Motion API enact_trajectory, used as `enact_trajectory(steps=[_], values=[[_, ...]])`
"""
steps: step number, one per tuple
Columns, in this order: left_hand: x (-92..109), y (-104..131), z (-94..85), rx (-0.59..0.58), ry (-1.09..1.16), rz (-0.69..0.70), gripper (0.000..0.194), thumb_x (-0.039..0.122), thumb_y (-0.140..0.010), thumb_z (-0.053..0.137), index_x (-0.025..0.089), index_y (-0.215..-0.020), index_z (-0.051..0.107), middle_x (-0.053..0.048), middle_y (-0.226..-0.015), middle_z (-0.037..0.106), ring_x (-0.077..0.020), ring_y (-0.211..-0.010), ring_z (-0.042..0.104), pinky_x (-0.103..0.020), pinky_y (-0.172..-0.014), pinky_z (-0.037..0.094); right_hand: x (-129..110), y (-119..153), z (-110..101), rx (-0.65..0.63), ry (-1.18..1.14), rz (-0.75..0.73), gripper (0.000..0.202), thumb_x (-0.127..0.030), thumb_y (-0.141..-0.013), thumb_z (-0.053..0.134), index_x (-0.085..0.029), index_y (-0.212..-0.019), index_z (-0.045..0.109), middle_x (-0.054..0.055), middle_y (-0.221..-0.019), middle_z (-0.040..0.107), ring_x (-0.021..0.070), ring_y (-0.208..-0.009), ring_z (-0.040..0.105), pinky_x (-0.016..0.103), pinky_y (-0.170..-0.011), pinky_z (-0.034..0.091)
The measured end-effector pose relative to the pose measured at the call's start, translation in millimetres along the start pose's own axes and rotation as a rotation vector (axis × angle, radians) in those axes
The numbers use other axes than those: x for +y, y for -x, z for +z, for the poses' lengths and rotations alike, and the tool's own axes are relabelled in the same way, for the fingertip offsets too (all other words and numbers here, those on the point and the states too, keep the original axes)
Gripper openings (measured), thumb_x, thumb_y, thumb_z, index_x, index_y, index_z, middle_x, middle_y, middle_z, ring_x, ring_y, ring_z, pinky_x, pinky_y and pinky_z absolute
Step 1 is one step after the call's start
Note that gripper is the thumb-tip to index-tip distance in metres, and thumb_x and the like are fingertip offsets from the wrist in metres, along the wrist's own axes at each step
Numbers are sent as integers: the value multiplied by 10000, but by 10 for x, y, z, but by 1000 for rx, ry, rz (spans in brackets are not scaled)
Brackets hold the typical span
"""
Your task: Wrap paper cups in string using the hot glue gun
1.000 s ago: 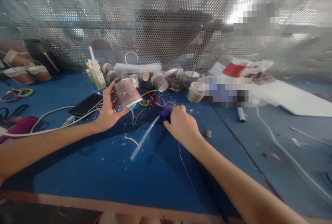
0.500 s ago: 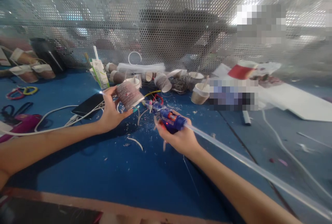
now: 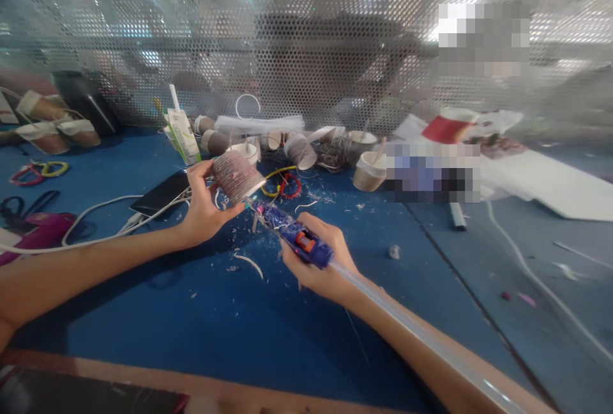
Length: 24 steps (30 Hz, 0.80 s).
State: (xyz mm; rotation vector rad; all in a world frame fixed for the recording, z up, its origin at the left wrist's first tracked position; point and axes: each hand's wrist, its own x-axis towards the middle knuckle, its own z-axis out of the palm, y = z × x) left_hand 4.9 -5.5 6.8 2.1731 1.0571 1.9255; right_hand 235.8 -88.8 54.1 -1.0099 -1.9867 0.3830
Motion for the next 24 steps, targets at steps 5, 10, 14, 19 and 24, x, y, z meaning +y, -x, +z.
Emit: enact_trajectory(steps=[5, 10, 14, 19, 24], values=[[9, -2, -18, -9, -27, 20, 847, 342, -661, 814, 244, -1343, 322, -101, -1256, 366, -254, -1152, 466, -396, -880, 567, -5, 1, 7, -10, 29, 1, 154, -250, -807, 575, -211, -677, 501, -25, -552, 584, 105, -430, 566, 225, -427, 439], [14, 2, -18, -12, -6, 6, 829, 354, -673, 807, 243, -1339, 325, -97, -1255, 359, -248, -1157, 460, -390, -888, 564, 13, 6, 14, -15, 46, 32, 177, -265, -796, 581, -219, -659, 479, -22, -542, 594, 115, -433, 583, 225, -427, 437], [9, 7, -14, -15, 14, -1, 841, 318, -656, 816, 250, -1338, 327, -97, -1267, 357, -248, -1163, 457, -380, -882, 566, 15, 16, 21, -30, 32, 67, 177, -277, -784, 583, -221, -658, 472, -24, -536, 584, 107, -408, 562, 219, -403, 418], [0, 10, -6, -14, 47, -8, 847, 273, -639, 826, 261, -1331, 338, -89, -1264, 353, -247, -1169, 453, -369, -882, 573, -17, 2, 22, -43, 6, 58, 170, -261, -784, 569, -220, -657, 464, -32, -530, 579, 86, -358, 526, 204, -363, 390], [-15, 12, 10, -7, 78, -24, 846, 279, -633, 832, 264, -1319, 336, -91, -1264, 351, -253, -1172, 455, -381, -891, 576, -12, 0, 19, -17, 16, 33, 183, -247, -778, 569, -226, -650, 440, -47, -497, 536, 80, -364, 501, 201, -367, 366]])
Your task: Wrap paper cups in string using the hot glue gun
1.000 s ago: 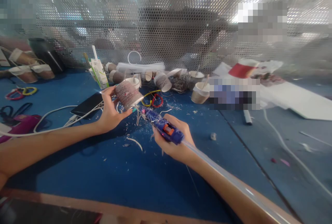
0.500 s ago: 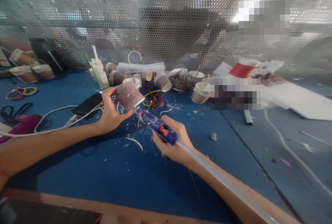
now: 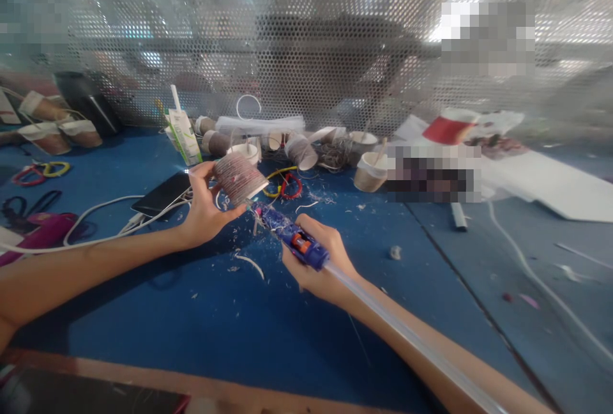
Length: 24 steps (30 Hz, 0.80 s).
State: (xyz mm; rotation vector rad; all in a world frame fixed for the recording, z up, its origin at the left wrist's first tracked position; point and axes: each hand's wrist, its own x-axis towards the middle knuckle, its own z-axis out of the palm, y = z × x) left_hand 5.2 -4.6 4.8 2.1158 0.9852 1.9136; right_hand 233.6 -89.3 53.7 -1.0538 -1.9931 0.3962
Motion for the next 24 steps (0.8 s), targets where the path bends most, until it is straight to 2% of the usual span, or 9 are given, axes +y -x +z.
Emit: enact_trajectory(steps=[5, 11, 14, 17, 24], values=[[-18, 1, -1, -10, 14, -11, 823, 355, -657, 820, 263, -1312, 329, -102, -1269, 342, -266, -1187, 450, -408, -900, 574, 0, -7, -3, 20, 15, -5, 204, -243, -768, 572, -234, -644, 412, -57, -484, 503, 79, -369, 470, 207, -377, 365], [-25, 5, 0, -10, 29, -37, 820, 407, -667, 824, 282, -1306, 326, -103, -1267, 342, -275, -1191, 448, -418, -888, 576, -68, -24, -23, 44, 6, 55, 249, -223, -751, 590, -240, -633, 372, -70, -476, 454, 75, -362, 443, 208, -375, 355], [-36, 8, 5, -12, 52, -45, 802, 441, -679, 809, 277, -1300, 328, -106, -1264, 341, -278, -1190, 446, -424, -882, 577, -72, -28, -26, 55, -29, 45, 251, -228, -761, 593, -243, -638, 375, -66, -463, 477, 88, -350, 471, 210, -364, 359], [-48, 13, 6, -19, 64, -49, 812, 435, -675, 808, 280, -1303, 318, -102, -1270, 335, -272, -1199, 438, -418, -898, 572, -71, -31, -31, 62, -44, 82, 240, -241, -771, 595, -243, -648, 389, -60, -473, 514, 98, -335, 500, 210, -343, 367], [-39, 17, 10, -16, 65, -76, 810, 388, -667, 802, 294, -1306, 313, -101, -1285, 333, -275, -1211, 434, -447, -914, 568, -81, -36, -47, 67, -79, 193, 263, -267, -739, 624, -244, -641, 381, -57, -478, 499, 120, -362, 547, 215, -350, 410]])
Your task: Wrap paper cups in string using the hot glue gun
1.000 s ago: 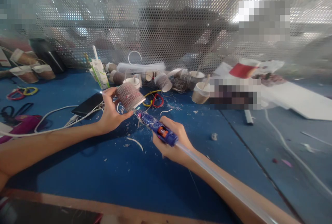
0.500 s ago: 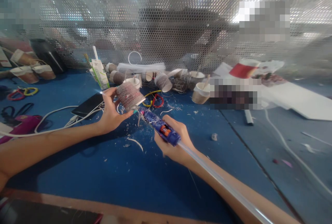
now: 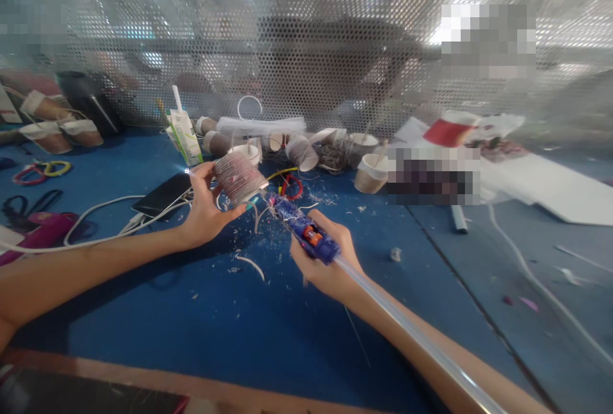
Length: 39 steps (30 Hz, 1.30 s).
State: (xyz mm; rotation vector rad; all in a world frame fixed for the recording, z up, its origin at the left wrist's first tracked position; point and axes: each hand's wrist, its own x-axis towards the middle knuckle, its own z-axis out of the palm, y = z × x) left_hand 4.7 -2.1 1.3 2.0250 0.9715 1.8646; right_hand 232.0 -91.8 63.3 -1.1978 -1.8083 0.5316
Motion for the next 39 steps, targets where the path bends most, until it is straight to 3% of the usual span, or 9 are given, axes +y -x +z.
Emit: enact_trajectory(steps=[6, 15, 20, 24, 27, 30, 32, 36, 39], values=[[4, -7, 11, 6, 32, 2, 790, 440, -681, 793, 282, -1295, 323, -107, -1279, 337, -275, -1201, 440, -479, -927, 562, 58, -5, 8, 19, -50, 53, 259, -275, -738, 641, -241, -660, 397, -62, -496, 490, 108, -358, 519, 214, -339, 419], [-3, 6, 0, -20, 33, -16, 818, 505, -691, 793, 277, -1308, 307, -114, -1296, 331, -283, -1230, 430, -431, -943, 574, 139, -50, 6, 27, 0, 78, 197, -305, -775, 590, -244, -677, 430, -52, -499, 498, 121, -378, 502, 247, -372, 412], [14, 11, -20, -42, 34, -9, 830, 516, -702, 786, 280, -1323, 289, -108, -1298, 320, -267, -1206, 433, -411, -926, 560, 299, -231, -154, 10, 419, -147, 262, -351, -764, 597, -245, -668, 378, -13, -600, 507, 138, -497, 483, 281, -495, 381], [22, 10, -34, -64, 50, 2, 841, 501, -705, 788, 302, -1342, 276, -96, -1297, 317, -250, -1194, 437, -388, -904, 555, 468, -381, -344, -108, 804, -144, 436, -605, -714, 654, -241, -742, 414, 8, -707, 521, 158, -512, 483, 285, -471, 324], [40, 4, -45, -84, 40, 26, 856, 498, -694, 796, 303, -1351, 283, -97, -1303, 313, -254, -1202, 440, -396, -913, 549, 540, -440, -452, -134, 880, -183, 624, -790, -621, 646, -228, -810, 450, 48, -814, 539, 223, -646, 573, 334, -538, 434], [65, -7, -55, -90, 9, 45, 861, 496, -686, 801, 287, -1353, 298, -102, -1301, 321, -263, -1217, 438, -419, -950, 532, 562, -457, -494, -94, 796, -298, 799, -838, -473, 703, -197, -895, 480, 119, -934, 530, 322, -875, 590, 466, -752, 510], [78, -14, -57, -82, -12, 60, 855, 506, -688, 795, 274, -1350, 305, -103, -1292, 330, -262, -1212, 442, -420, -951, 531, 539, -445, -472, -62, 681, -337, 846, -844, -458, 703, -188, -943, 479, 130, -970, 516, 327, -916, 568, 506, -819, 501], [92, -21, -57, -84, -57, 89, 835, 550, -700, 764, 262, -1345, 319, -103, -1269, 346, -256, -1180, 458, -426, -927, 539, 383, -350, -322, -86, 320, -431, 678, -788, -649, 637, -222, -964, 440, 107, -1011, 519, 274, -926, 555, 478, -812, 514], [101, -25, -58, -100, -71, 101, 832, 565, -701, 753, 259, -1343, 319, -107, -1269, 343, -254, -1166, 462, -420, -902, 552, 209, -223, -163, -205, -30, -322, 378, -614, -908, 454, -237, -906, 423, 119, -1100, 569, 250, -1059, 577, 471, -915, 498]])
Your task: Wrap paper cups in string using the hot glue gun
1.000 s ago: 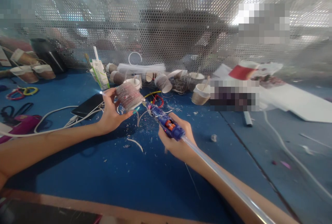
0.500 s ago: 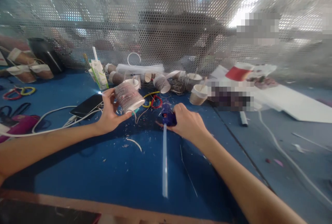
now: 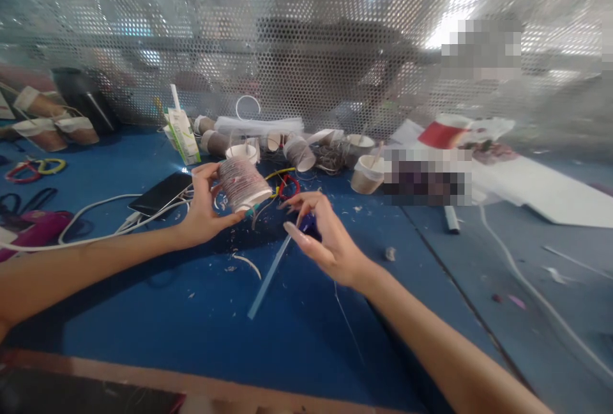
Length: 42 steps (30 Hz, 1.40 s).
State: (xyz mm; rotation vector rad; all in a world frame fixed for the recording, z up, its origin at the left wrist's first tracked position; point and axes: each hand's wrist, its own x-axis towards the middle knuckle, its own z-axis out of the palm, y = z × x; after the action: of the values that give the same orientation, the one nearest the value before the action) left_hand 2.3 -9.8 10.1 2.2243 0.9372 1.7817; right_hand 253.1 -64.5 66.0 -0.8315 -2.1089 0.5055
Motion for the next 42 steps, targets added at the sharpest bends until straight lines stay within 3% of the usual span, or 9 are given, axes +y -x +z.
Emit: enact_trajectory(steps=[2, 5, 10, 14, 21, 25, 30, 34, 42], values=[[9, -6, -2, -18, -10, 7, 830, 555, -697, 759, 255, -1336, 322, -107, -1262, 348, -254, -1165, 460, -407, -886, 559, -110, 29, 117, -73, -249, 116, 351, -586, -943, 407, -241, -877, 422, 122, -1191, 588, 248, -1190, 553, 469, -991, 475], [34, -18, -7, -48, -30, 36, 827, 531, -693, 772, 249, -1333, 331, -109, -1257, 354, -262, -1187, 444, -400, -881, 563, -187, 60, 242, -133, -483, 257, 414, -658, -881, 470, -247, -837, 442, 100, -1196, 621, 256, -1233, 535, 469, -1043, 448], [104, -28, -19, -109, -36, 125, 827, 537, -715, 750, 231, -1353, 321, -122, -1247, 361, -285, -1205, 419, -434, -904, 555, -135, 52, 274, -106, -726, 410, 456, -703, -823, 483, -250, -776, 517, 43, -848, 585, 215, -894, 598, 417, -893, 504], [130, -22, -31, -155, 4, 178, 842, 565, -706, 744, 226, -1356, 330, -121, -1217, 368, -293, -1183, 426, -457, -905, 545, -115, 25, 226, -34, -812, 399, 429, -664, -830, 485, -247, -739, 528, 9, -737, 468, 168, -695, 478, 338, -722, 476], [65, -17, -38, -159, 42, 96, 842, 557, -701, 746, 256, -1362, 319, -117, -1255, 333, -314, -1211, 405, -477, -899, 549, -215, -13, 187, -252, -926, 346, 479, -707, -839, 450, -238, -742, 466, 50, -806, 603, 241, -850, 605, 410, -868, 459], [32, -22, -28, -151, 37, -11, 830, 497, -684, 775, 253, -1340, 329, -107, -1263, 322, -301, -1200, 414, -481, -922, 550, -234, -13, 152, -307, -1047, 354, 512, -731, -832, 421, -228, -766, 493, 24, -735, 569, 233, -750, 630, 436, -843, 476], [32, -24, -24, -199, 80, -1, 820, 458, -697, 772, 244, -1354, 330, -120, -1281, 344, -308, -1221, 413, -485, -946, 540, -217, -22, 75, -250, -1170, 382, 503, -676, -841, 430, -205, -811, 600, 15, -696, 555, 184, -611, 563, 416, -770, 496], [41, -22, -30, -239, 108, 6, 829, 445, -704, 770, 237, -1373, 327, -135, -1310, 348, -322, -1245, 414, -511, -967, 524, -242, -48, 27, -110, -1226, 466, 401, -584, -818, 520, -207, -768, 650, 14, -656, 532, 163, -588, 500, 371, -685, 503], [48, -36, -45, -276, 118, 21, 834, 379, -687, 784, 241, -1371, 327, -129, -1286, 349, -314, -1226, 431, -511, -962, 527, -241, -86, -11, 64, -1268, 612, 276, -458, -778, 641, -206, -664, 628, -19, -609, 445, 108, -548, 436, 312, -680, 542]])
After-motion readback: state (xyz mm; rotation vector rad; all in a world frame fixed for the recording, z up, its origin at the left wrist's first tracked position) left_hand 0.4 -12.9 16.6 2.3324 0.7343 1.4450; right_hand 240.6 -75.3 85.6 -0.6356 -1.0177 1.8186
